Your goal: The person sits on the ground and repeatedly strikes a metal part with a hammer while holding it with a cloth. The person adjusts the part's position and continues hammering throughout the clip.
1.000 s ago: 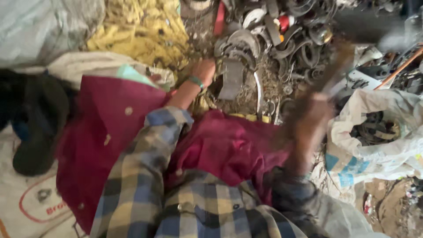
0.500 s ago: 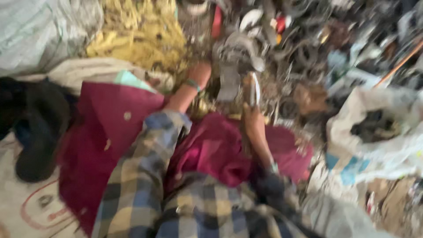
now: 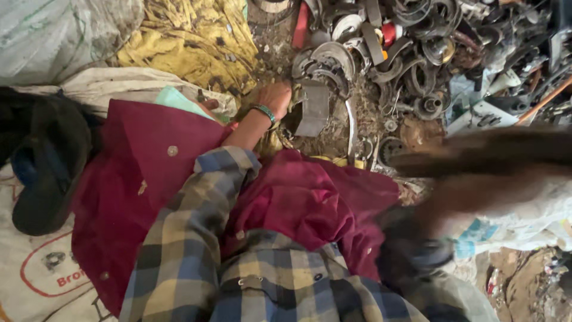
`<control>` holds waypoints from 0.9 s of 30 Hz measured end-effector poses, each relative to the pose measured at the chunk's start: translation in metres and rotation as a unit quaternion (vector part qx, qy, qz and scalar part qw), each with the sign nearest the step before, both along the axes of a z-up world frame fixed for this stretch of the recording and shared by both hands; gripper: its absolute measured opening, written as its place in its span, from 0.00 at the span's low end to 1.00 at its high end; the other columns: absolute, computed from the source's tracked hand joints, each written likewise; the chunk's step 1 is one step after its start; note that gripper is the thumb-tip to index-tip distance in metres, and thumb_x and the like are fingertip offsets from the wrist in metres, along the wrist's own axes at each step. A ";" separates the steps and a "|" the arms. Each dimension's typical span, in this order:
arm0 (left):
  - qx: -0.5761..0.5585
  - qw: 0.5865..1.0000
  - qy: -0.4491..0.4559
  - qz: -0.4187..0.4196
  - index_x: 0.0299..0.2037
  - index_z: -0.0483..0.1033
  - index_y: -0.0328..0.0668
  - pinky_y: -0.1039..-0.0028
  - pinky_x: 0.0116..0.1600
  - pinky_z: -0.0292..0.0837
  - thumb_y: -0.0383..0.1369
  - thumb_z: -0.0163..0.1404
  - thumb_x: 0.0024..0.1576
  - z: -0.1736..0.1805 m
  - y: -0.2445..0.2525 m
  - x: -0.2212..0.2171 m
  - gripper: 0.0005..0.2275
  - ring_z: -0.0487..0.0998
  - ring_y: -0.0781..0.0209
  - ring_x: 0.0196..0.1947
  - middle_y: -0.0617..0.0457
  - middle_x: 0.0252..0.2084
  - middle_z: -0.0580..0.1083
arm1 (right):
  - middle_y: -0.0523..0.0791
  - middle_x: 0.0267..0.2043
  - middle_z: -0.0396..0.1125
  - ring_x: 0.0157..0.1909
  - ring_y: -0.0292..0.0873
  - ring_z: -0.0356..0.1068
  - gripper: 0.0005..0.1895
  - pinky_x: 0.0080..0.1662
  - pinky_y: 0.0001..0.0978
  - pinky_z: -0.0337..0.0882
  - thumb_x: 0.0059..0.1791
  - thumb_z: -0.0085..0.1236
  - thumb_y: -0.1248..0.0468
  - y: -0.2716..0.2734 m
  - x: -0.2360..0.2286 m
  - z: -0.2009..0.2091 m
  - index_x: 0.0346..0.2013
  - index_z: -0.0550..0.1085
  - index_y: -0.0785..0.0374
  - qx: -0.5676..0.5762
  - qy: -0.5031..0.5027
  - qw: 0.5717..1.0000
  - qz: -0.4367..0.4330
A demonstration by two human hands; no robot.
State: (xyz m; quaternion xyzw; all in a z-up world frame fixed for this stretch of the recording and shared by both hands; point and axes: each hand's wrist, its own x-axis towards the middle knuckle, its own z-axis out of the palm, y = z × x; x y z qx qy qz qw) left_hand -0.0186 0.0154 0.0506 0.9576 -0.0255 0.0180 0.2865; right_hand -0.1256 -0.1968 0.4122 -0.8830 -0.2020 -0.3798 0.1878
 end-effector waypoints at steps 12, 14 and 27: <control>0.001 1.000 -0.001 -0.016 0.31 0.81 0.36 0.52 0.43 0.79 0.25 0.56 0.48 -0.007 0.001 0.000 0.04 0.82 0.38 0.41 0.36 0.38 0.79 | 0.53 0.34 0.73 0.31 0.49 0.75 0.19 0.31 0.40 0.76 0.61 0.46 0.54 -0.061 -0.008 -0.055 0.49 0.71 0.70 0.000 0.196 0.981 -0.016; 0.000 1.000 -0.016 -0.008 0.34 0.80 0.36 0.51 0.42 0.79 0.23 0.55 0.47 -0.003 0.003 -0.001 0.06 0.82 0.38 0.40 0.36 0.38 0.79 | 0.54 0.34 0.73 0.32 0.51 0.75 0.19 0.32 0.41 0.76 0.61 0.47 0.54 -0.059 -0.005 0.005 0.50 0.71 0.70 0.047 0.018 0.997 0.058; 0.035 0.996 0.047 -0.065 0.35 0.82 0.35 0.51 0.44 0.78 0.26 0.56 0.50 0.000 0.006 -0.004 0.05 0.81 0.37 0.43 0.36 0.40 0.78 | 0.58 0.33 0.72 0.34 0.57 0.74 0.17 0.33 0.46 0.76 0.59 0.48 0.58 -0.028 -0.014 -0.220 0.50 0.72 0.71 -0.199 0.395 0.888 -0.126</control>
